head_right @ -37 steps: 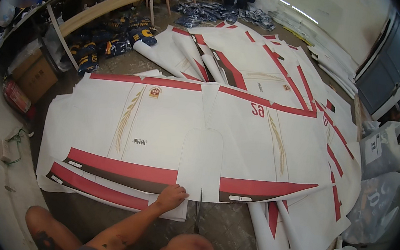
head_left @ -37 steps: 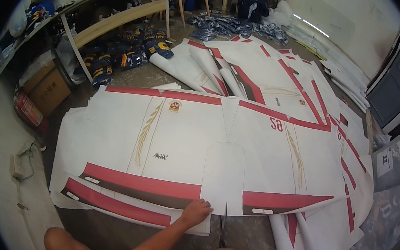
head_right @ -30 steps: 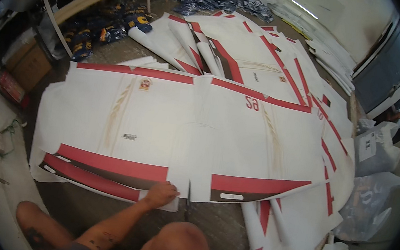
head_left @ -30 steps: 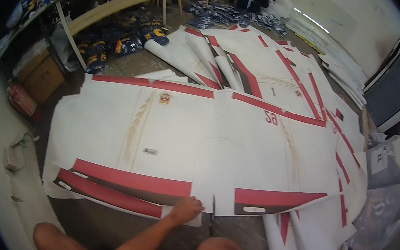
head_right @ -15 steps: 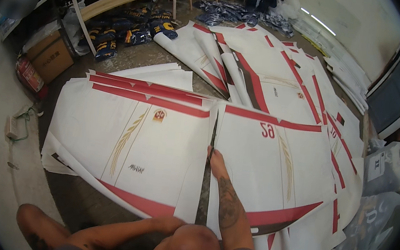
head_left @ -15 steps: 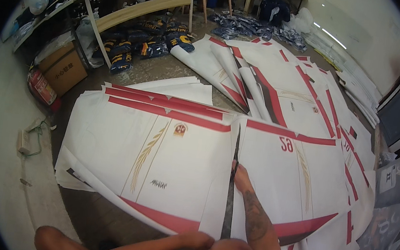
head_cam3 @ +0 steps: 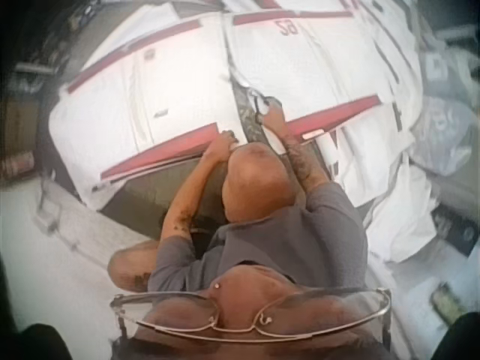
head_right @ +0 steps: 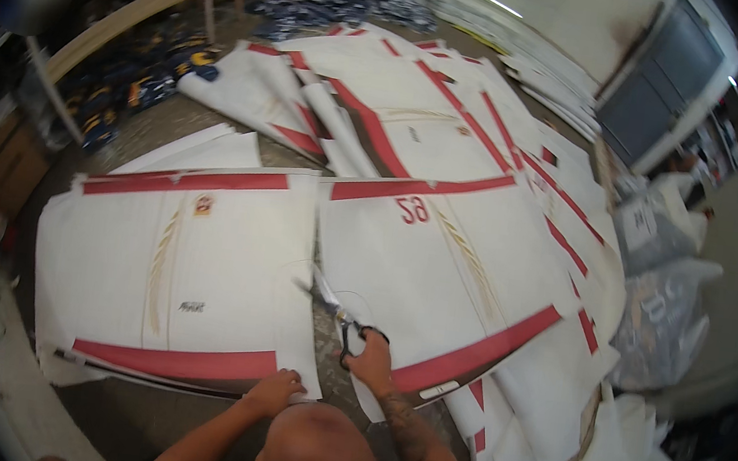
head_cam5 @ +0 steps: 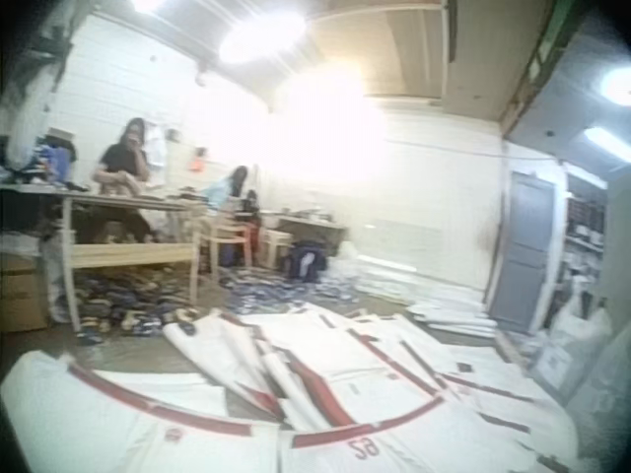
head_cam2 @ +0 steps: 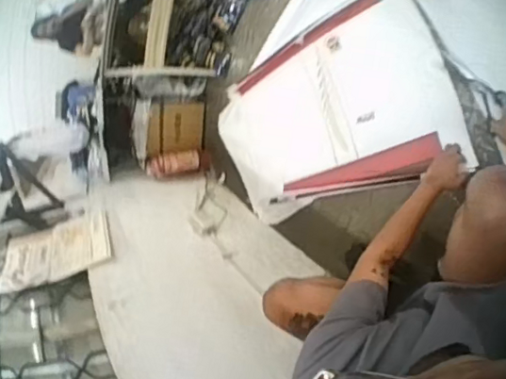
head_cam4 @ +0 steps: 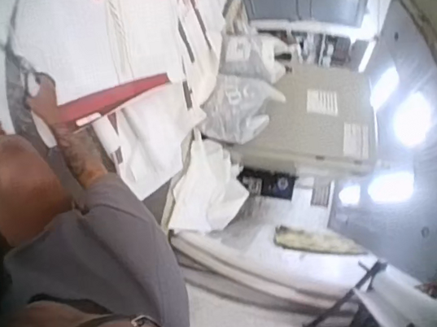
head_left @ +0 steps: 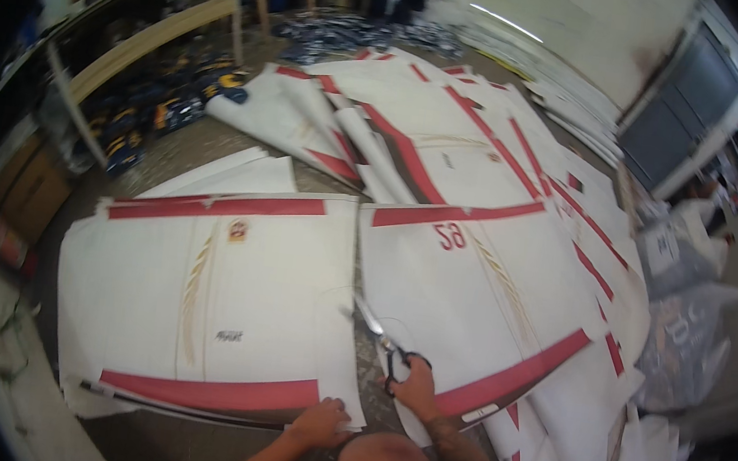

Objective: The person sits on the floor and uses scissors to cut white fabric pieces with red and gold markings into separate sections. The person repeatedly cuts along the center and edges of each piece, then stacks the cut sections on the floor.

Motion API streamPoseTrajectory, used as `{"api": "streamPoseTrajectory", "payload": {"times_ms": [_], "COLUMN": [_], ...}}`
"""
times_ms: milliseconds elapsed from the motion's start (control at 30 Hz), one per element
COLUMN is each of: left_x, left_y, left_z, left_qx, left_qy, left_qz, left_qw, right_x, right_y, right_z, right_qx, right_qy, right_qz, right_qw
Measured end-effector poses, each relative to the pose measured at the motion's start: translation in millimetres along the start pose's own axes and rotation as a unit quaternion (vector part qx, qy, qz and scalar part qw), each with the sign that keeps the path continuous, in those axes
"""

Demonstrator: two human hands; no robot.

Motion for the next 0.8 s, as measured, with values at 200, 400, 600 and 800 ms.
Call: {"api": "streamPoseTrajectory", "payload": {"times_ms": [200, 400, 600, 800], "left_x": [-16.9, -22.2, -42.8, 24.2], "left_y": [-0.3, -0.7, -38.7, -12.1], "left_z": [-50.7, -81.1, -5.5, -111.8], "left_qx": [0.198, 0.32, 0.092, 0.208], "left_qy": [0.088, 0.398, 0.807, 0.847], "left_qz": [-0.044, 0.029, 0.218, 0.333], "left_qw": [0.975, 0.859, 0.54, 0.359], "right_x": [-9.5, 2.7, -70.5, -19.7], "right_y": [53.8, -38.4, -150.6, -109.9], "right_z": [15.5, 16.3, -149.7, -177.0], "right_qx": [0.075, 0.081, -0.035, 0.04], "right_qy": [0.045, 0.005, -0.645, -0.625], "right_qz": [0.055, 0.124, -0.114, -0.174], "right_qw": [0.995, 0.989, 0.755, 0.76]}}
Point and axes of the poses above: each hand's wrist, its own y-axis away from the middle knuckle, its own x-axis out of the back of the hand, z = x × y, the point moved 7 cm from there along -y, towards the middle knuckle, and after that the axes turned 9 degrees about x, right-handed, at the moved point
